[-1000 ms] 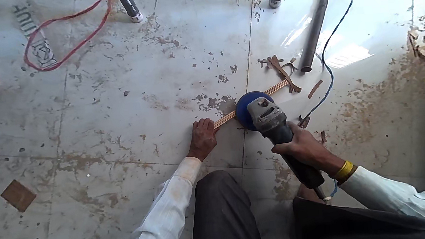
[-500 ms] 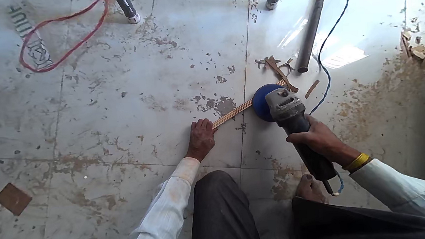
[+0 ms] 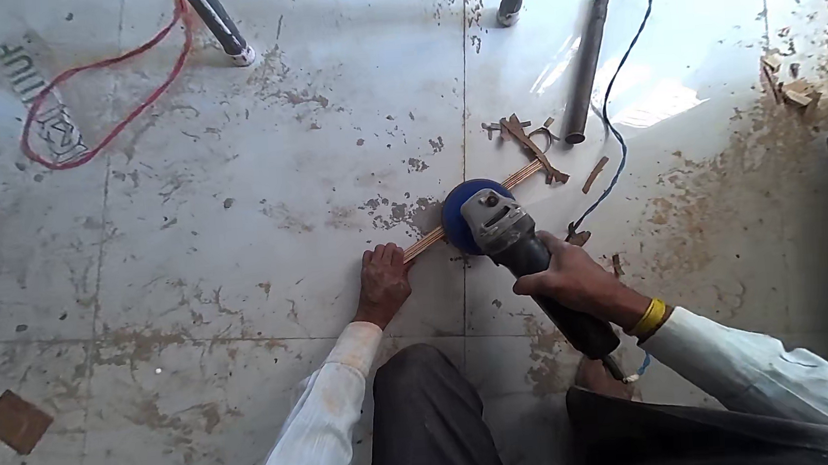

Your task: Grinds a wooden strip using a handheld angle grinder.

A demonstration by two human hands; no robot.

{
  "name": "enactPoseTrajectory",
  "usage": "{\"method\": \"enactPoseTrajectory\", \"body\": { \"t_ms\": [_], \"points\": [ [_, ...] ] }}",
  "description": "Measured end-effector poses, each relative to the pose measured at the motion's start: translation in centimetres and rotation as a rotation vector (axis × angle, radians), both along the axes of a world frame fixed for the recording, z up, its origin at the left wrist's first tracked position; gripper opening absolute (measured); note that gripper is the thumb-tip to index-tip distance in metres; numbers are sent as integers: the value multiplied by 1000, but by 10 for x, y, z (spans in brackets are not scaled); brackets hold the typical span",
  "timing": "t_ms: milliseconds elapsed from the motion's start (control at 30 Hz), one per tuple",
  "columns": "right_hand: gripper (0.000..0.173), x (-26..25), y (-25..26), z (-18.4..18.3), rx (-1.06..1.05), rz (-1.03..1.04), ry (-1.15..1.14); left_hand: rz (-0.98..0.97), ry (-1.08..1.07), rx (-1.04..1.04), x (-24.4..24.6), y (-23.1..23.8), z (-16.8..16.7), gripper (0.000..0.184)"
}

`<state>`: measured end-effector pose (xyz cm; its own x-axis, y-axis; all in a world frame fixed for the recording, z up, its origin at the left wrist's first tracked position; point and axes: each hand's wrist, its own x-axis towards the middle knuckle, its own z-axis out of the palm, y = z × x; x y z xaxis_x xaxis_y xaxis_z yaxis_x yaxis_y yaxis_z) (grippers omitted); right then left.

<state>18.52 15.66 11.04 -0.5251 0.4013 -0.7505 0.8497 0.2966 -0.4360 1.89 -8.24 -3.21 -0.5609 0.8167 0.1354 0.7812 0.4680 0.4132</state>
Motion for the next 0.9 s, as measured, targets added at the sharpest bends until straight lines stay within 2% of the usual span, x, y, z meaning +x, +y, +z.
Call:
{"method": "enactPoseTrajectory", "body": {
  "t_ms": [267, 500, 767, 900],
  "points": [
    [63, 19, 26, -4, 18, -150, 12, -4, 34, 9, 2, -1, -3, 22],
    [68, 34, 53, -1, 65, -290, 54, -7, 41, -3, 1, 0, -2, 21],
    [75, 19, 19, 9, 21, -155, 6, 0, -8, -12, -1, 0, -3, 20],
    [70, 10, 14, -1, -1, -63, -25, 19, -20, -6, -2, 0, -5, 19]
  ]
}}
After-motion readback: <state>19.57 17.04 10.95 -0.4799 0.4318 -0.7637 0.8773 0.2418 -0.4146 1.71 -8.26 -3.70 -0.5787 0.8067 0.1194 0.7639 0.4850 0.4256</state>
